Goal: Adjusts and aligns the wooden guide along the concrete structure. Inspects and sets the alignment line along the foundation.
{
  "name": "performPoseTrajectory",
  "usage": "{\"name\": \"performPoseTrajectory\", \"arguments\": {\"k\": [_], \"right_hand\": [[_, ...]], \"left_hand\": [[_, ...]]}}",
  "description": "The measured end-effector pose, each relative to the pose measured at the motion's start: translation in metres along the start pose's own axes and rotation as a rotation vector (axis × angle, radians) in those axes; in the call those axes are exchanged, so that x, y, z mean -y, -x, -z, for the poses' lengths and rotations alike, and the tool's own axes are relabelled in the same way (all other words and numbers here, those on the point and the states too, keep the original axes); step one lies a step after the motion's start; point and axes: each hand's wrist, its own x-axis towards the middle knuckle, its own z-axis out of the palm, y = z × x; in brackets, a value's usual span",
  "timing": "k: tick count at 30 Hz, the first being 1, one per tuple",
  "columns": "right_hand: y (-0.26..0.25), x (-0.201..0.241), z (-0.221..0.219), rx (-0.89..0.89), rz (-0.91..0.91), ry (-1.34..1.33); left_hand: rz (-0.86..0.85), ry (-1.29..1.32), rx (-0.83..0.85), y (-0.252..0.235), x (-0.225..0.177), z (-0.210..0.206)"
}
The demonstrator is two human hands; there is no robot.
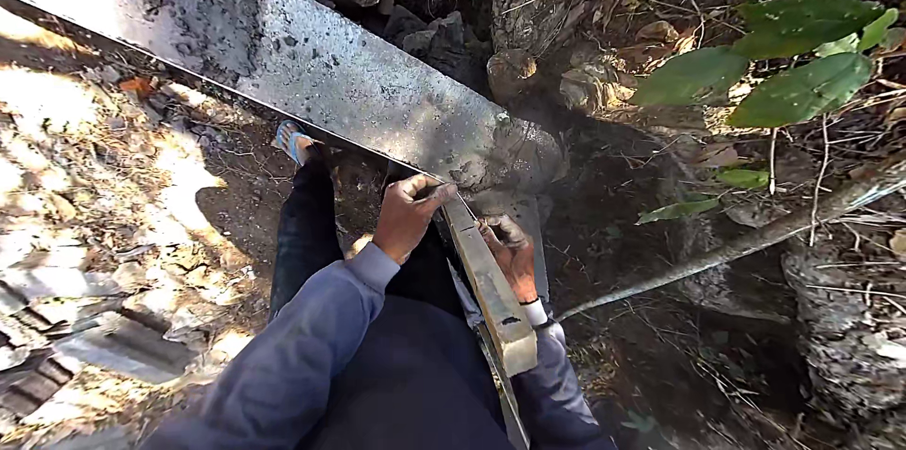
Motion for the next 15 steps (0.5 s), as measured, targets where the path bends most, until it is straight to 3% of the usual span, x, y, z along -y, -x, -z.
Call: {"name": "performPoseTrajectory", "arguments": {"k": [7, 15], "right_hand": [[0.019, 0.024, 0.02, 0.058, 0.086, -0.138], [0.018, 0.028, 0.026, 0.11, 0.071, -0.172]], "left_hand": [[-0.044, 0.231, 0.073, 0.025, -0.016, 0.003], [-0.052, 0.246, 0.101, 0.024, -0.017, 0.006]]}}
